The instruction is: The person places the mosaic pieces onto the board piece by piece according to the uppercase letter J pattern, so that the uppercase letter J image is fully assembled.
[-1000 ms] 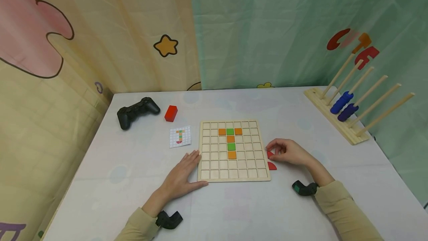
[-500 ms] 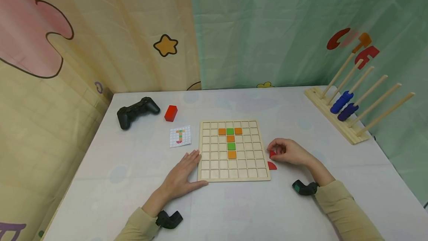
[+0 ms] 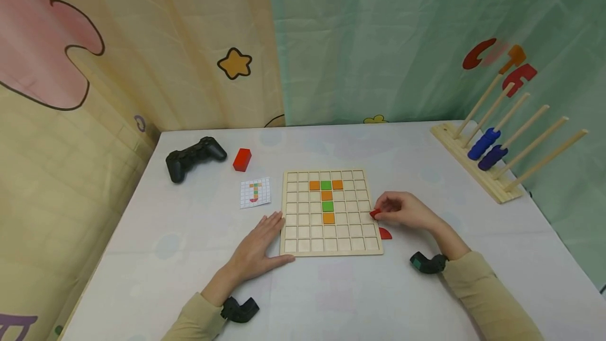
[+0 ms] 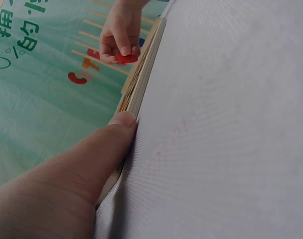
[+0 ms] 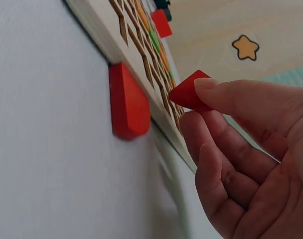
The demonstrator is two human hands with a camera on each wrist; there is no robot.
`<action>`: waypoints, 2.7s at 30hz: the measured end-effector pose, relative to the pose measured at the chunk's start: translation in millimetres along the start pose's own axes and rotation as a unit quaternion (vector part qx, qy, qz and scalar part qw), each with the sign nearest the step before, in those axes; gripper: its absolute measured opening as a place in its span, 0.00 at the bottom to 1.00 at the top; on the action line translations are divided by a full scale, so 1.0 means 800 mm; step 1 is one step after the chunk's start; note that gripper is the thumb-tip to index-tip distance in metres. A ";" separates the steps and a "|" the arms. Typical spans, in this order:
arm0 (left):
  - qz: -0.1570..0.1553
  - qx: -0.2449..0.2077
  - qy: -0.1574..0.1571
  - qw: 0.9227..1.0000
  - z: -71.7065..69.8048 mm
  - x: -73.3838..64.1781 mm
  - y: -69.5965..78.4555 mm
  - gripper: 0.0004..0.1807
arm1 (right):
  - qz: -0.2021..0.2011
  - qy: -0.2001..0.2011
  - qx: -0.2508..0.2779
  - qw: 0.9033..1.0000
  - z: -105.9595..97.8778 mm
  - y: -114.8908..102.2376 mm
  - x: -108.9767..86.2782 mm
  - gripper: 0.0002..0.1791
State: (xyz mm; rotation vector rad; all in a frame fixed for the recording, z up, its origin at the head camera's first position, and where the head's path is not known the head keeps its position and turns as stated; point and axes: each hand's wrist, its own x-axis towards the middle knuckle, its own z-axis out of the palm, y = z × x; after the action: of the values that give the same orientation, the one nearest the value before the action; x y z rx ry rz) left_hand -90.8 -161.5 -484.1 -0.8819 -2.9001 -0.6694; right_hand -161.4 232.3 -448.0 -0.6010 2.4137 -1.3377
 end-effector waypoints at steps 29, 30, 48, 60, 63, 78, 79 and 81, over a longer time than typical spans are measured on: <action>-0.002 -0.008 -0.004 1.000 0.000 0.001 -0.001 0.50 | -0.006 -0.045 -0.061 0.997 0.094 -0.065 0.056 0.07; -0.002 -0.008 -0.005 1.000 0.000 0.001 -0.001 0.50 | -0.005 -0.046 -0.066 0.997 0.094 -0.065 0.056 0.07; -0.003 -0.007 -0.005 1.000 -0.001 0.001 -0.001 0.50 | -0.014 -0.050 -0.061 0.997 0.082 -0.060 0.044 0.08; -0.007 0.005 -0.008 1.000 -0.001 0.001 0.000 0.50 | 0.012 -0.010 -0.046 0.999 0.017 -0.027 0.004 0.15; -0.008 0.006 -0.009 1.000 -0.002 0.000 0.000 0.50 | 0.016 0.002 -0.034 0.999 0.007 -0.016 -0.005 0.16; -0.005 0.000 -0.006 1.000 -0.001 0.001 0.000 0.50 | 0.011 -0.009 -0.026 1.000 -0.004 0.013 -0.030 0.18; -0.005 0.000 -0.006 1.000 -0.001 0.001 0.000 0.50 | 0.011 -0.009 -0.023 1.000 -0.004 0.013 -0.030 0.18; -0.006 0.001 -0.006 1.000 -0.001 0.001 0.000 0.50 | 0.011 -0.009 -0.018 1.000 -0.003 0.014 -0.031 0.18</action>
State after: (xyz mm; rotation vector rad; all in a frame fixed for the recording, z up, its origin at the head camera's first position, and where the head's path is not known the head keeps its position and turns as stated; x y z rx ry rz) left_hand -91.4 -161.2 -483.1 -0.8728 -2.9171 -0.6653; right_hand -143.2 252.1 -454.9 -0.5911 2.4278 -1.2776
